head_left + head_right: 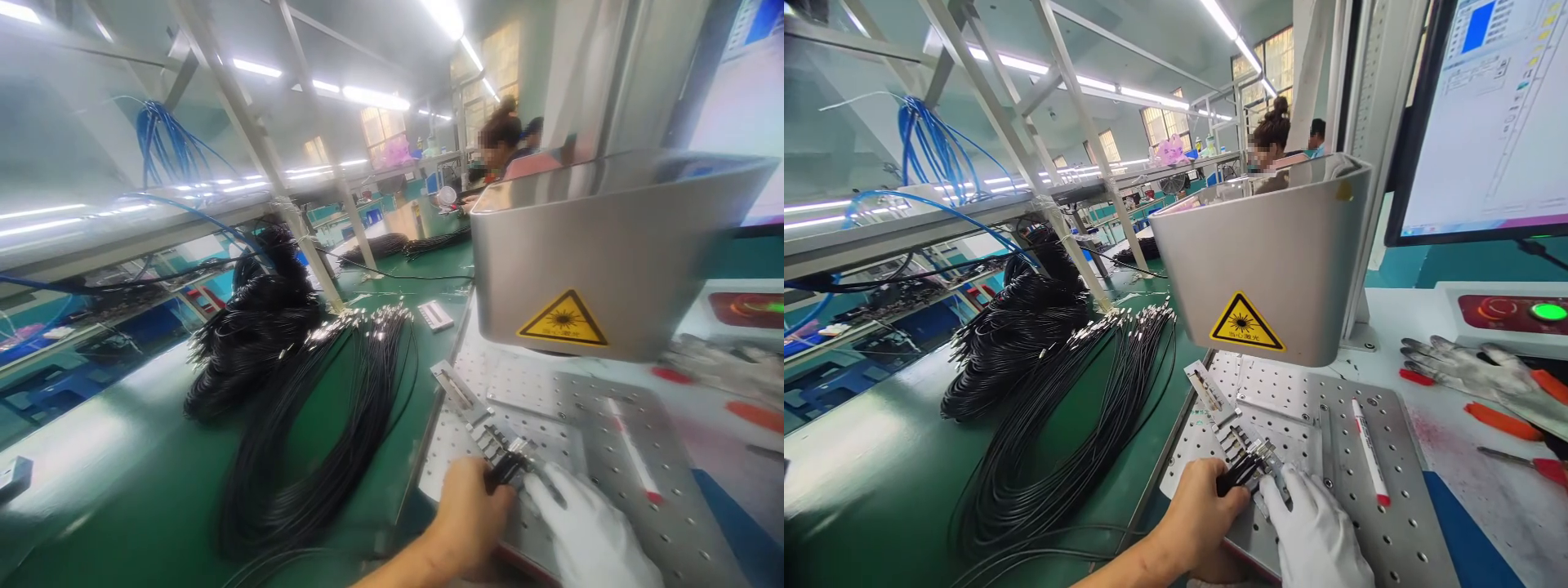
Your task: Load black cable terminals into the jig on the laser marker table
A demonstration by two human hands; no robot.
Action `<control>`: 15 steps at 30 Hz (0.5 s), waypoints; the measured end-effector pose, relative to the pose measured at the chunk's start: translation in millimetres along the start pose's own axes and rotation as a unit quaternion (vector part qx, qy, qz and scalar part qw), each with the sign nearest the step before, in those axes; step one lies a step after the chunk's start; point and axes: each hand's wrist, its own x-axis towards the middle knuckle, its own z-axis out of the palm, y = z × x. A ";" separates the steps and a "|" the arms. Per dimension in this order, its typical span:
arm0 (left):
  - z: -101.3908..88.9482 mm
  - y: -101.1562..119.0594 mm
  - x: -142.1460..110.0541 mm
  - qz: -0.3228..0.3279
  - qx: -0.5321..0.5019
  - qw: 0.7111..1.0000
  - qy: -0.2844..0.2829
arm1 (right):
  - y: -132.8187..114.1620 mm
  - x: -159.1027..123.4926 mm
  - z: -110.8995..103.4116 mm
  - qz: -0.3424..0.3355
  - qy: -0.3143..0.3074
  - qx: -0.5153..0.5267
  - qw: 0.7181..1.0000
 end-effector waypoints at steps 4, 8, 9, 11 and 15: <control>2.6 -0.4 1.0 -0.008 0.081 0.997 0.017 | -2.7 3.8 -5.9 0.013 -0.020 0.009 1.000; 7.0 -1.6 0.7 0.015 0.099 0.994 0.031 | -6.2 11.0 -13.5 0.035 -0.024 0.021 0.999; 7.3 -1.5 0.3 0.023 0.100 0.994 0.034 | -6.7 11.8 -14.5 0.033 -0.018 0.017 0.999; 5.3 0.0 -0.7 0.029 0.092 0.995 0.027 | -7.3 12.4 -15.9 0.031 -0.015 0.005 0.999; -7.4 5.2 0.0 0.046 0.049 0.997 0.033 | -7.2 11.9 -18.6 0.037 -0.032 0.006 0.999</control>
